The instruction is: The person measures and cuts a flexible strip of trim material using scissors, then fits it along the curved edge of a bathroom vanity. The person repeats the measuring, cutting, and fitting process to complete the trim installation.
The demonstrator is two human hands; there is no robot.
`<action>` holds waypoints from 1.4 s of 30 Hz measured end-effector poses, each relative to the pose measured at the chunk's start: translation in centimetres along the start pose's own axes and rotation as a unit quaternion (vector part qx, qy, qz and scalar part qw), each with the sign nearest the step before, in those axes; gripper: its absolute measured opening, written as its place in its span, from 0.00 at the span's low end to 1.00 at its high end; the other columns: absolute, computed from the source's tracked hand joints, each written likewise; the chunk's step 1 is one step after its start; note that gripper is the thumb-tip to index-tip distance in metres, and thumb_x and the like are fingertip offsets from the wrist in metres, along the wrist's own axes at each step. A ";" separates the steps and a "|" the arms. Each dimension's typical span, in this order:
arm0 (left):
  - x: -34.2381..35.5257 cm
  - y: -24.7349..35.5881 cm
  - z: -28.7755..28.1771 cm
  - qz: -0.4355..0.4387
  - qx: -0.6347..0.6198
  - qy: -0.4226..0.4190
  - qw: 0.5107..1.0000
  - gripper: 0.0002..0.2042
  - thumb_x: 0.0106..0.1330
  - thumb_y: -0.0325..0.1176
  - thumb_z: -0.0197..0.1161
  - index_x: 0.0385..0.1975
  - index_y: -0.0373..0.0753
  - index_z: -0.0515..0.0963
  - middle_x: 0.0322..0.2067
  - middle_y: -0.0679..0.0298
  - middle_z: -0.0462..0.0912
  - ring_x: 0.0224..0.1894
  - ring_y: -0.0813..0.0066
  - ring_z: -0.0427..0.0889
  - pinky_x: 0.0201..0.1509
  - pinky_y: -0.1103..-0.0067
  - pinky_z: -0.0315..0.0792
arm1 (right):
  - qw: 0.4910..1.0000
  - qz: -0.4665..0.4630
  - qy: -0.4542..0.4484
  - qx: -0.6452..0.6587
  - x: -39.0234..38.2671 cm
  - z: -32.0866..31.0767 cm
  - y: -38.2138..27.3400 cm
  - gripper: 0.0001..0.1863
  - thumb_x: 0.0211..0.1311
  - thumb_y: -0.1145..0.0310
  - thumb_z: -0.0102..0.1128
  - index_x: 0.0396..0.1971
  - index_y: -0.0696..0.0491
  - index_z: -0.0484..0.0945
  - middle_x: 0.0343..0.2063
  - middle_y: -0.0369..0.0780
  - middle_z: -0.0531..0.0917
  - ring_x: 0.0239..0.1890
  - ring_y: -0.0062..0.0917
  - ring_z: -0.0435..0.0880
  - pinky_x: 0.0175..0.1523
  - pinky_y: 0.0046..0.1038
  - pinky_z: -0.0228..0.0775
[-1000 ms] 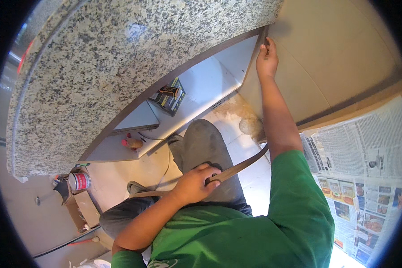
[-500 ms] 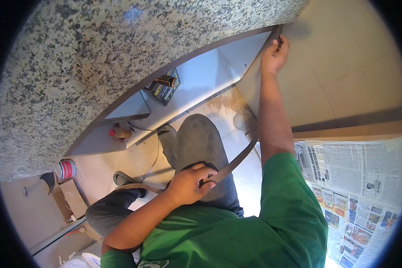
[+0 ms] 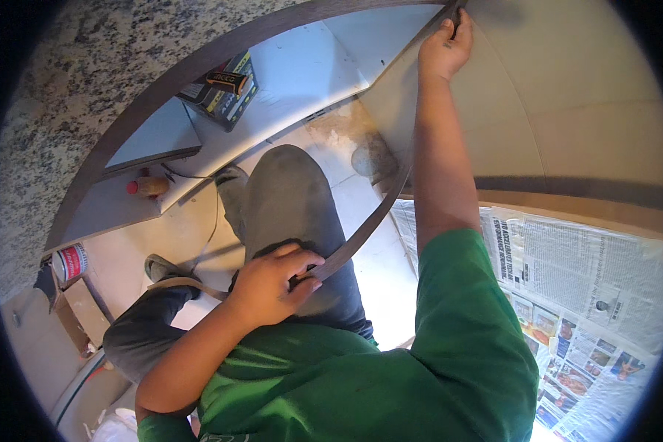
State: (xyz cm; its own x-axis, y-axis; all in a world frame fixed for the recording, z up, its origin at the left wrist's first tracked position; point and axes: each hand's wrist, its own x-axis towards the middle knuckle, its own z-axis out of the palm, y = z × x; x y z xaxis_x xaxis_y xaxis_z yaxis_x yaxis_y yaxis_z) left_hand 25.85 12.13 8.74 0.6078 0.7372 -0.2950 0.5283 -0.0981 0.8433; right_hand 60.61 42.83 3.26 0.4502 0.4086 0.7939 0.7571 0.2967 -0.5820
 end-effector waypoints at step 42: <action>1.1 4.0 -0.1 0.145 0.273 0.014 0.951 0.18 0.61 0.39 0.71 0.48 0.39 0.81 0.36 0.56 0.80 0.40 0.53 0.81 0.47 0.65 0.76 | 0.974 0.207 -0.044 0.079 -6.9 -7.3 -4.3 0.17 0.62 0.69 0.64 0.50 0.56 0.77 0.44 0.52 0.83 0.47 0.45 0.82 0.51 0.40 0.75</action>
State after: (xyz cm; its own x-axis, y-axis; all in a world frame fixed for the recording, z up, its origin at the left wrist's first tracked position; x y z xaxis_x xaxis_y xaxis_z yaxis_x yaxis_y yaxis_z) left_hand 28.55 12.57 11.80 0.7633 0.6425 -0.0676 0.5744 -0.6270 0.5263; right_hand 57.67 32.43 1.55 0.6547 0.5915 0.4706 0.4336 0.2161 -0.8748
